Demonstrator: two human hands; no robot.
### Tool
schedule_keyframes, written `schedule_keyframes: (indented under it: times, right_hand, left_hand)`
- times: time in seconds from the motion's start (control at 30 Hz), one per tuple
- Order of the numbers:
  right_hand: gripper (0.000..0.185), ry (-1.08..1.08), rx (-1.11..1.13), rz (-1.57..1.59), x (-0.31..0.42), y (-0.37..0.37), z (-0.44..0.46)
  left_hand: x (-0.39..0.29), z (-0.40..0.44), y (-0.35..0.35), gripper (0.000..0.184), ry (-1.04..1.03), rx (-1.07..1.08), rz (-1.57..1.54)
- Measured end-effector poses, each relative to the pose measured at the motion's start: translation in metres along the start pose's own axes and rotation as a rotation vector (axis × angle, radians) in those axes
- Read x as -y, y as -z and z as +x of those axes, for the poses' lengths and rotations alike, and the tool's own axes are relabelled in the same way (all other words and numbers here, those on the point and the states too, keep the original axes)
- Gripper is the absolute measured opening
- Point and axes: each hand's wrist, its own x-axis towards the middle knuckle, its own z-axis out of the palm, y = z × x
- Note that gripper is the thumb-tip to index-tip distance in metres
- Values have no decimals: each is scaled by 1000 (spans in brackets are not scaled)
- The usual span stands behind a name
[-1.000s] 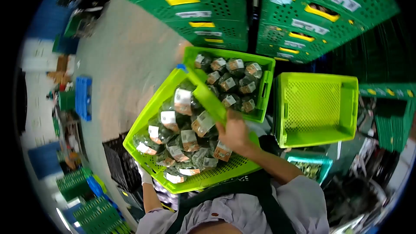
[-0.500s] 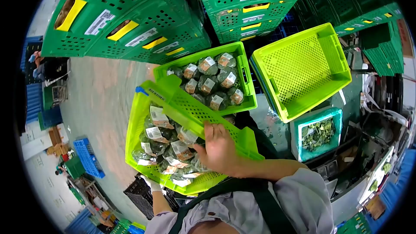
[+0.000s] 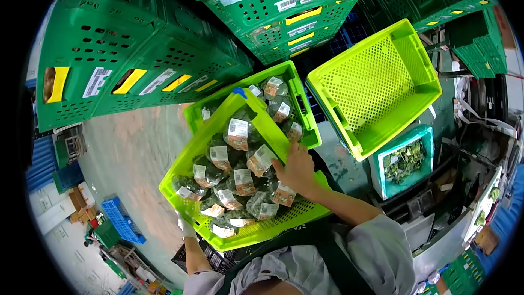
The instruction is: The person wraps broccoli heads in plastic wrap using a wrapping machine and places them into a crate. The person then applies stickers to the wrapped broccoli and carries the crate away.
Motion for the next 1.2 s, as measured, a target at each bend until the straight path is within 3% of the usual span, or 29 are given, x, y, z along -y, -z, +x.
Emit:
schedule_keyframes:
  times: [0.07, 0.1, 0.23, 0.33, 0.4, 0.47, 0.53, 0.63, 0.7, 0.73, 0.77, 0.87, 1.03, 1.07, 1.13, 1.2]
  right_hand:
    - [65, -149, 89, -27, -7, -4, 15]
    - [65, -173, 111, -11, -7, -3, 24]
    - [64, -186, 219, -98, -14, -29, 68]
    - [64, -104, 301, -215, 7, -49, 101]
    - [63, -12, 326, -232, 24, -66, 121]
    - [58, 184, 282, -307, 42, -96, 140]
    - [45, 293, 301, -310, 67, -126, 161]
    - [44, 323, 508, -278, 123, -162, 198]
    - [41, 363, 569, -365, 162, -189, 213]
    - [36, 406, 544, -366, 173, -211, 220]
    - [34, 462, 509, -379, 183, -231, 226]
    - [28, 676, 425, -429, 219, -286, 237]
    - [28, 780, 471, -588, 268, -354, 245]
    - [32, 669, 506, -615, 272, -365, 247]
    - [33, 742, 503, -629, 259, -381, 258]
    - [40, 987, 337, -386, 237, -367, 248]
  left_hand:
    - [-6, 0, -14, 50, 50, 72, 58]
    - [-14, -23, -56, 31, 16, -179, 82]
    - [6, -38, -59, 29, 5, -104, -10]
    - [53, -48, -39, 37, 137, -182, -142]
    - [91, -53, -39, 41, 113, -294, -313]
    - [127, -77, -18, 45, 162, -343, -307]
    - [110, -119, -57, 46, 250, -506, -399]
    - [156, -145, -42, 54, 158, -308, -575]
    - [174, -159, -59, 55, 161, -372, -664]
    - [185, -167, -66, 56, 162, -412, -727]
    - [197, -171, -69, 60, 322, -585, -770]
    - [210, -190, -113, 60, 434, -703, -878]
    - [245, -192, -162, 62, 551, -693, -1161]
    - [253, -195, -167, 58, 528, -690, -1162]
    - [250, -204, -182, 59, 484, -775, -1128]
    - [246, -217, -181, 54, 538, -766, -1084]
